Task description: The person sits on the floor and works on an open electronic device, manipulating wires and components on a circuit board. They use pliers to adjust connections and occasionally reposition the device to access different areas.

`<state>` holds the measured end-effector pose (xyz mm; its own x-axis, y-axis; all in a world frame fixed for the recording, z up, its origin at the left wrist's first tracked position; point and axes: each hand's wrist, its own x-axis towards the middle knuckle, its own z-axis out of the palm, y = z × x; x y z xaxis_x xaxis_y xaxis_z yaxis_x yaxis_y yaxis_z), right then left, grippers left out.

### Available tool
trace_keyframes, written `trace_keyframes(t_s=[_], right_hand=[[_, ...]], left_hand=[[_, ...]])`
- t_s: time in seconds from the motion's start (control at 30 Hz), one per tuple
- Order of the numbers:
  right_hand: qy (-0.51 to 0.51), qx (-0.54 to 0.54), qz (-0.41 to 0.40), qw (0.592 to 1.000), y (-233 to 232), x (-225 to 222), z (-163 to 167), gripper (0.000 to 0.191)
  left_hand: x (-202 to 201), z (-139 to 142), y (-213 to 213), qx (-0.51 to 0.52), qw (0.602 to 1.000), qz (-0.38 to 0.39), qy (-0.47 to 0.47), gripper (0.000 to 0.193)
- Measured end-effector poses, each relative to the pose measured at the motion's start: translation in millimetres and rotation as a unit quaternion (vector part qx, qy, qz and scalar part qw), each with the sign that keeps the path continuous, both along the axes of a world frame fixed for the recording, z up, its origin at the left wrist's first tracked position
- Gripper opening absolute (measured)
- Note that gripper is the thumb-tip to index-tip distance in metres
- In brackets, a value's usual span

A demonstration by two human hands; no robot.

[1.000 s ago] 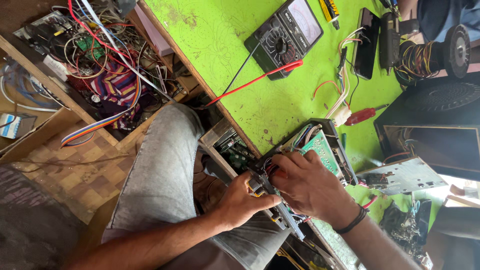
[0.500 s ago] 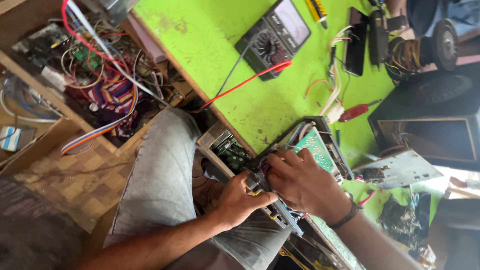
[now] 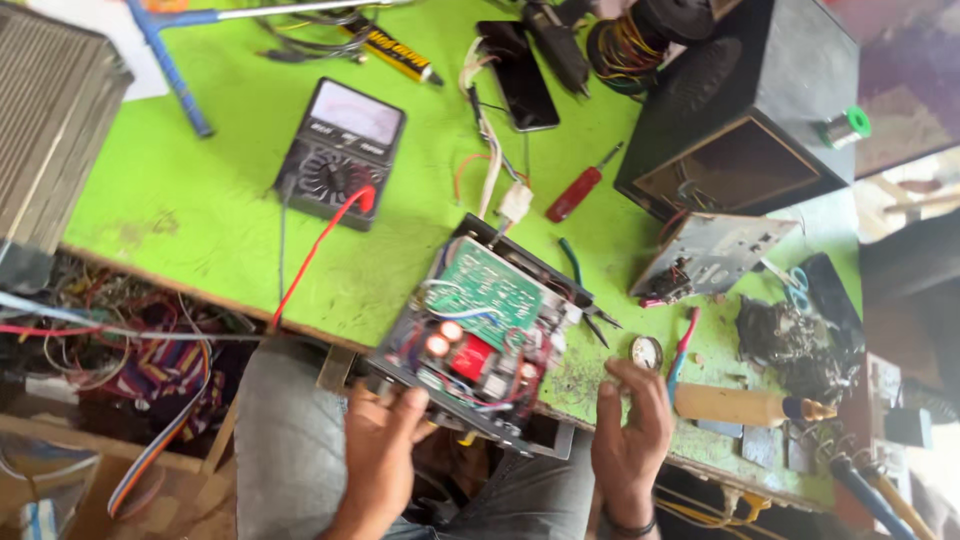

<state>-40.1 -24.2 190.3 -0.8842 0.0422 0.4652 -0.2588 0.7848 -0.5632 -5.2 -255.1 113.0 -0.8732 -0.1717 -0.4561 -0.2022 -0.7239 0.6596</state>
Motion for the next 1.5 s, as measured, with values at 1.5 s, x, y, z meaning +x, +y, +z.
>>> trace_keyframes(t_s=[1.5], right_hand=[[-0.378, -0.549, 0.283, 0.690, 49.5, 41.8, -30.0, 0.027]], left_hand=[[-13.6, 98.5, 69.4, -0.225, 0.881, -0.304, 0.283, 0.043]])
